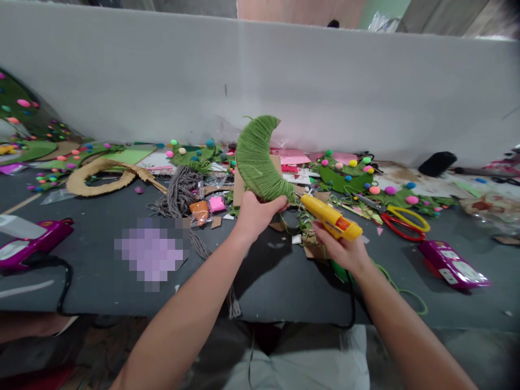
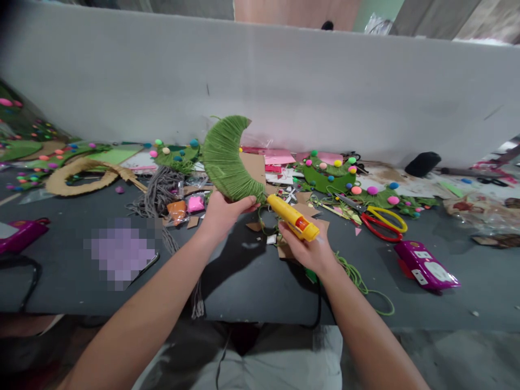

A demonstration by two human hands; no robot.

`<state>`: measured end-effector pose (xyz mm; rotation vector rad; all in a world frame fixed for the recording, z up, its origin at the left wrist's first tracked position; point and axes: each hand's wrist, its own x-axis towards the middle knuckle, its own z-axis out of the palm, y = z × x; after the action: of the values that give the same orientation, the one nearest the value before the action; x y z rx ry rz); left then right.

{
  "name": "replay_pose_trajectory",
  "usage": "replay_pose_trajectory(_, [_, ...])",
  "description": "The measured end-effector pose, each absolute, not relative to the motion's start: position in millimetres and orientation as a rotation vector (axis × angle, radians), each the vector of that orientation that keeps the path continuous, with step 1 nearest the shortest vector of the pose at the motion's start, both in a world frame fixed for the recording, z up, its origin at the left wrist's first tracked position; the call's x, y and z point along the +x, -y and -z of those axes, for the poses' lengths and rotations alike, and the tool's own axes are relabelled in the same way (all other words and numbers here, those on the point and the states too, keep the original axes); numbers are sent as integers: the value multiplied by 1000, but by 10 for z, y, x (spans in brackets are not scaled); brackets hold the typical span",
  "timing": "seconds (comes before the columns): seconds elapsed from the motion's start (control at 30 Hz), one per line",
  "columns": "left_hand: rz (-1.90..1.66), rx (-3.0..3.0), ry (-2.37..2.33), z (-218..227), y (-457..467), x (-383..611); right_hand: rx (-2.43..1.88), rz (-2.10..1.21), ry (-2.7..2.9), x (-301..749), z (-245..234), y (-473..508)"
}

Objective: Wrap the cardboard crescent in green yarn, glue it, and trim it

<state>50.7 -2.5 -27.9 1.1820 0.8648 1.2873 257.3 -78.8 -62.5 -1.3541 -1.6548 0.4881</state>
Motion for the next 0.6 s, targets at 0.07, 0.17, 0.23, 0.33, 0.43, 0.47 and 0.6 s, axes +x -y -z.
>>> replay_pose_trajectory(0.07, [-1292,1184,-864,272,29,509,-1361,-470,1695,2579,641,785])
replay_pose_trajectory(0.17, [-1294,1202,-856,272,32,508,-1364,-466,1700,2580,655,780])
replay_pose_trajectory(0.23, [-1290,1205,-853,277,31,504,-1362,-476,1702,2580,657,777])
replay_pose_trajectory(0.33, [-1290,1202,-856,281,28,501,-1349,-456,1710,2587,651,772])
replay_pose_trajectory(0.43, [-1307,1177,-846,262,32,507,-1325,-408,1737,2603,630,768])
replay_pose_trajectory(0.47, [-1309,1157,-842,251,35,510,-1319,-390,1754,2607,619,768])
replay_pose_trajectory(0.6, [-1289,1085,-830,221,43,522,-1321,-316,1800,2601,573,773])
